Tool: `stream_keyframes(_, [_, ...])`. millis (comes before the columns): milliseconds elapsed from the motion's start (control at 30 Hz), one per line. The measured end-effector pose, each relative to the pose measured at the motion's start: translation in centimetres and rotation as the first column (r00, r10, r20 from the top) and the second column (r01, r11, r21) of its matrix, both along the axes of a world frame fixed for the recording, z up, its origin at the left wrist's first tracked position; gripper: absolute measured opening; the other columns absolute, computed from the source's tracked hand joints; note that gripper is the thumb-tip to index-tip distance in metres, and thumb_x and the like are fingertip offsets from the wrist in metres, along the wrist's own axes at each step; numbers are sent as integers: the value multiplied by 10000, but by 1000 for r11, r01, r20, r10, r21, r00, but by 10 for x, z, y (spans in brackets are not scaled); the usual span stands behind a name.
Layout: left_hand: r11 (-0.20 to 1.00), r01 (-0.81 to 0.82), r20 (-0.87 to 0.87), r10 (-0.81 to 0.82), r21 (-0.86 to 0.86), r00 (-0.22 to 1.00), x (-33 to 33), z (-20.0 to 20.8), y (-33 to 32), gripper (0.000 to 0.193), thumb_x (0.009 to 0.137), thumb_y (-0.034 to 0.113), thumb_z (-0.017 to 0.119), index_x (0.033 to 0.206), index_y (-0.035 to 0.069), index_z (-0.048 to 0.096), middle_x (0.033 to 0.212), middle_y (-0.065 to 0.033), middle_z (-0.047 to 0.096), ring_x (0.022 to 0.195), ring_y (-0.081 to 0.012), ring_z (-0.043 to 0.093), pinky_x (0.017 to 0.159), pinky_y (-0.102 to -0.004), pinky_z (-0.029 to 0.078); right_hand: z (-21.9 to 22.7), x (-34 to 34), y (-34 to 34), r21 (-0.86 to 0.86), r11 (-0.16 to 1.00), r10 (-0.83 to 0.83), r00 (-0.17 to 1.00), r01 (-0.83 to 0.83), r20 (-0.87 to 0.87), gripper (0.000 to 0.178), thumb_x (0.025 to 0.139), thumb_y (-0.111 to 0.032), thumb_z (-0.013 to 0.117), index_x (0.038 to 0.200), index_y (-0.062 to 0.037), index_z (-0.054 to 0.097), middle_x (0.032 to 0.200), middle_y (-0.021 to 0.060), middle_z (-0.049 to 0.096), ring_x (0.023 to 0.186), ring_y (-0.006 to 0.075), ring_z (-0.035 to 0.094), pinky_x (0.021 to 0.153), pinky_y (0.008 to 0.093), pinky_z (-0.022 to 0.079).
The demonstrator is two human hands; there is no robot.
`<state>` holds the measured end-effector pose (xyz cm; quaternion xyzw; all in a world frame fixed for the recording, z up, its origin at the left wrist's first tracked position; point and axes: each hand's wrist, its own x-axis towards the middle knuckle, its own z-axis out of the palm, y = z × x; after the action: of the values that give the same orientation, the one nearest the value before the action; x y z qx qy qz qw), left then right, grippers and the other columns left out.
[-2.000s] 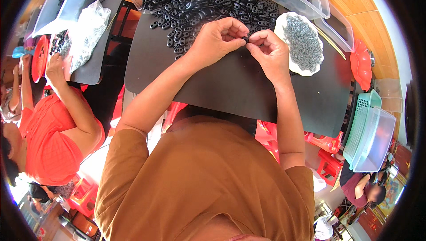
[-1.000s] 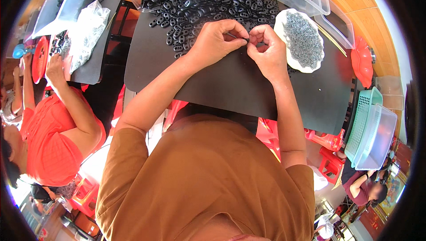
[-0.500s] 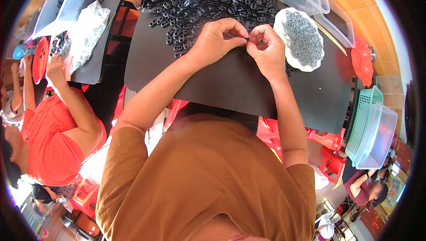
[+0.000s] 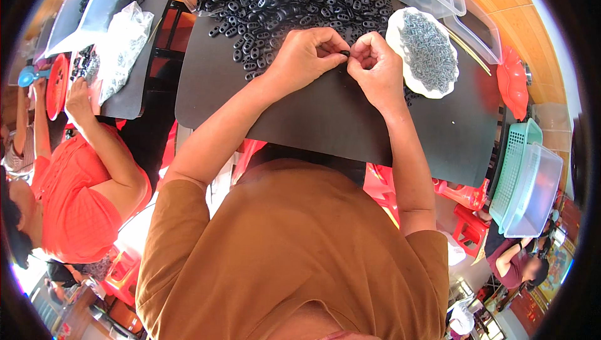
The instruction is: The person sits at a table and repeatedly picks up small black plastic rings and metal pins. They insert the pins into the rings by hand and place the assembled units into a white bowl. The process is repetitive and involves handling small parts one by one.
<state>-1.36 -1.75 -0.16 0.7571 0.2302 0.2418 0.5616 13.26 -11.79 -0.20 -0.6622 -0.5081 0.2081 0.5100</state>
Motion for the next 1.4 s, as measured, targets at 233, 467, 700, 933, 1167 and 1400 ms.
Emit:
stream_keyframes(233, [983, 9, 39, -16, 185, 999, -1, -4, 3, 130, 797, 30, 705, 916, -11, 674, 837, -74, 692, 772, -138, 689, 720, -267, 560, 4, -3, -1, -13, 1000, 8, 998, -7, 65, 172, 712, 60, 651, 800, -40, 543, 673, 21, 610, 600, 79, 585, 576, 232, 492])
stream_keyframes(467, [972, 23, 23, -29, 235, 999, -1, -4, 3, 118, 808, 26, 692, 917, -12, 669, 848, -89, 684, 782, -164, 692, 731, -281, 558, 4, -3, 0, -4, 1000, 19, 994, -18, 104, 174, 703, 70, 645, 787, -33, 533, 656, 24, 589, 586, 77, 568, 560, 237, 478])
stream_keyframes(700, [970, 39, -2, -39, 238, 999, 0, -4, 5, 117, 807, 30, 696, 911, -13, 662, 843, -94, 678, 768, -169, 686, 723, -286, 555, 1, -3, 1, 20, 999, 37, 991, -40, 129, 180, 695, 86, 631, 760, -25, 505, 647, 24, 551, 569, 82, 535, 539, 242, 458])
stream_keyframes(933, [964, 49, 0, -50, 261, 999, -3, -2, 6, 115, 808, 30, 695, 910, -9, 663, 827, -96, 677, 759, -164, 682, 710, -284, 553, 1, -5, 1, 36, 998, 48, 984, -55, 170, 188, 681, 94, 626, 737, -20, 487, 651, 38, 522, 552, 97, 514, 519, 253, 438])
stream_keyframes(1167, [998, 51, 58, -50, -25, 997, -3, -8, 6, 114, 832, 36, 697, 936, 0, 668, 865, -48, 686, 793, -85, 653, 710, -241, 537, 2, -4, 0, 27, 997, 68, 996, -70, 60, 160, 712, 75, 635, 757, -31, 524, 681, 13, 571, 584, 76, 539, 541, 223, 454])
stream_keyframes(1400, [997, 7, 50, -3, -77, 999, 1, -10, 7, 163, 822, 2, 707, 978, -6, 659, 872, -25, 684, 820, -74, 643, 751, -225, 532, 6, -1, 0, 40, 999, 27, 1000, -27, 13, 133, 738, 45, 656, 828, -35, 599, 744, 19, 642, 652, 77, 604, 581, 219, 491])
